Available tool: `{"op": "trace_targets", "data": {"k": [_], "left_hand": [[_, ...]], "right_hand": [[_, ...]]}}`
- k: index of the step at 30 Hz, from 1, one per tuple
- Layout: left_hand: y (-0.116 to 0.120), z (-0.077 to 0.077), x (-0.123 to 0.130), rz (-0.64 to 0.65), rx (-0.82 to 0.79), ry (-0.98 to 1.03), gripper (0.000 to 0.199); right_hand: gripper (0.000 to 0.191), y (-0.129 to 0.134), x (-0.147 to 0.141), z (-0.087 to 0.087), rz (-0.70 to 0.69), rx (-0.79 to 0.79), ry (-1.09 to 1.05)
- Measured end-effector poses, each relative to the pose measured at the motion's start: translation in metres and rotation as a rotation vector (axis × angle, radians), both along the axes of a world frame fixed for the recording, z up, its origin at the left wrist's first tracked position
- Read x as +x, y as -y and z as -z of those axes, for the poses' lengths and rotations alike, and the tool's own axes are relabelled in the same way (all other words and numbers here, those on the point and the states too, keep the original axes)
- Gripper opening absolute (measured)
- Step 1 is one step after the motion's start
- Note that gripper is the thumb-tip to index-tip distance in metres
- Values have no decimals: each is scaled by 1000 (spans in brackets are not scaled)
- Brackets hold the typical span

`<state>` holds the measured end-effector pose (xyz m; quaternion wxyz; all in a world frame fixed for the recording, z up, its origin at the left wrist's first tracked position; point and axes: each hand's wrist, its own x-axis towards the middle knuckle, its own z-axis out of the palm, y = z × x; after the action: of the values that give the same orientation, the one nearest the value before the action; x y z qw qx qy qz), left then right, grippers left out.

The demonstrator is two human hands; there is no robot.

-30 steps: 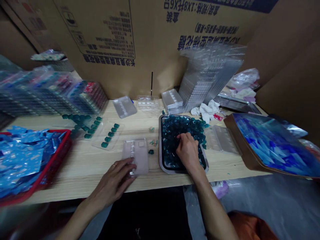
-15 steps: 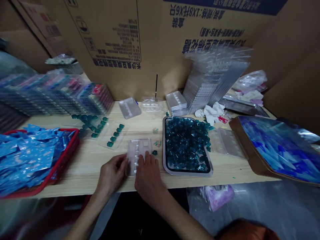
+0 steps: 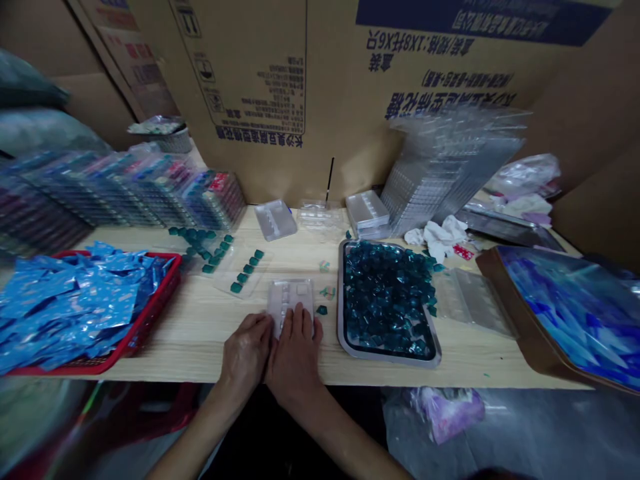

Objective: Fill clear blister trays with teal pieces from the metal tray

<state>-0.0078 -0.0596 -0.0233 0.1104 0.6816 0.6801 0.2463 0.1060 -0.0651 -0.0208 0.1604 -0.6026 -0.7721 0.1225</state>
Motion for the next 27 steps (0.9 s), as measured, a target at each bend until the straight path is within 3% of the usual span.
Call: {"op": "trace_targets", "data": {"k": [8, 14, 20, 24, 27], "left_hand": [[5, 4, 0, 27, 19, -19, 25], [-1, 2, -3, -90, 86, 135, 20], [-10, -6, -4, -135, -5, -32, 16], [-32, -17, 1, -169, -138, -167, 20], [-65, -33, 6, -183, -160, -159, 20]], "right_hand": [[54, 1, 2, 0, -16, 12, 21], [56, 2, 3, -1, -20, -2, 14], [57, 2, -3, 1, -1, -1, 16], [56, -11, -1, 1, 20, 25, -15], [55, -31, 12, -8, 65, 119, -61]]}}
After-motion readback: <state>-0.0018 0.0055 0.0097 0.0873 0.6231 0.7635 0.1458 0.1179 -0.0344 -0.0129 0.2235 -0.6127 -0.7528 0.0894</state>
